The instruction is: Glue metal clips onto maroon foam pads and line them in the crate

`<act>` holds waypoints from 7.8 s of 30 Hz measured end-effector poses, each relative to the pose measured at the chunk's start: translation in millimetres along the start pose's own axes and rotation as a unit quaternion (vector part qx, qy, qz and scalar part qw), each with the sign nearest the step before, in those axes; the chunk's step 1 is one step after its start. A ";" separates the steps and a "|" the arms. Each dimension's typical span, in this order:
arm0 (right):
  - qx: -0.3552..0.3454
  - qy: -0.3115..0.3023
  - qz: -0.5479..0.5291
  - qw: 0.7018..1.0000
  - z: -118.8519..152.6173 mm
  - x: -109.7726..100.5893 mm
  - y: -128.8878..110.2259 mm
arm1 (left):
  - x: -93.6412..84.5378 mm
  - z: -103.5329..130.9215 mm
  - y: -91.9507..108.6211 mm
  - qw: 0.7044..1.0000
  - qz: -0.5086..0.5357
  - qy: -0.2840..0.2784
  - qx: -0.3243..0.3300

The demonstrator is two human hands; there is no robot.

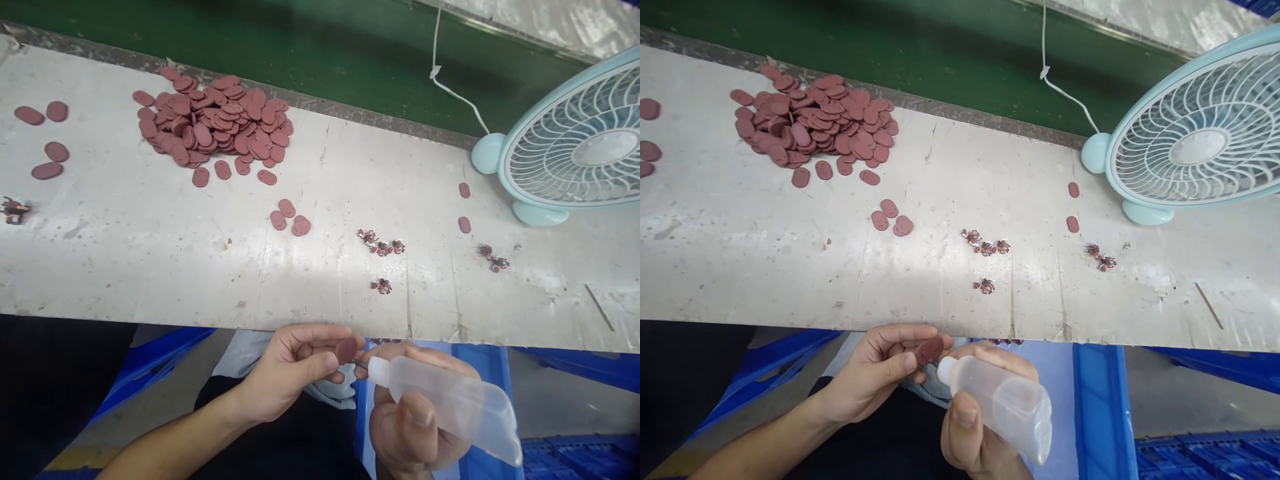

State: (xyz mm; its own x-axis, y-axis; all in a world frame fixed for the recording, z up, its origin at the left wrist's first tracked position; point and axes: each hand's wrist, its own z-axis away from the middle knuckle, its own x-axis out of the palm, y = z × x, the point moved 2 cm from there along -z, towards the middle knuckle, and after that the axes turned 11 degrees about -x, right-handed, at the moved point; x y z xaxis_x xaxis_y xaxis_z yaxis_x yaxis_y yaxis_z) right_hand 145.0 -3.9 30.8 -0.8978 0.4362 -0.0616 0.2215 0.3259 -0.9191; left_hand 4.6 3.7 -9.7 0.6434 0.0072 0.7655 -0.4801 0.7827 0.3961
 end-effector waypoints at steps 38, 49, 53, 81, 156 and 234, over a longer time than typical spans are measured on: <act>0.342 0.004 -0.594 0.728 -68.0 -67.7 76.2 | -2.8 5.5 9.5 0.998 0.050 -0.021 -0.019; -0.107 -0.362 0.355 0.855 -67.9 -30.3 54.0 | -6.8 7.6 12.1 0.998 0.054 0.004 -0.019; -0.009 -0.251 0.289 0.924 -62.5 -39.0 39.9 | -5.9 6.2 11.6 1.000 0.019 0.018 0.003; 0.272 -0.277 -0.096 0.917 -20.7 -10.2 6.1 | 0.1 7.8 13.8 0.988 -0.109 0.098 0.040; 0.316 -0.088 0.351 0.877 47.7 -220.2 205.7 | -15.8 -16.5 121.3 0.390 -0.879 0.209 0.180; 0.082 -0.059 -0.102 0.990 -7.6 -0.4 -7.6 | -2.3 -4.0 12.2 0.996 -0.066 -0.033 0.043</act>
State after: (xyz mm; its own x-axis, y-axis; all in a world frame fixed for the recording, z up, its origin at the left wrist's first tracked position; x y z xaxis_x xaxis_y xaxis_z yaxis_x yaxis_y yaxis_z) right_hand 146.6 -0.1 40.7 -0.9578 0.2708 0.0963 -0.0259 0.2524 -0.9673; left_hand -0.3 15.8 -8.7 0.6644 -0.1350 0.7350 -0.4458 0.7178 0.5348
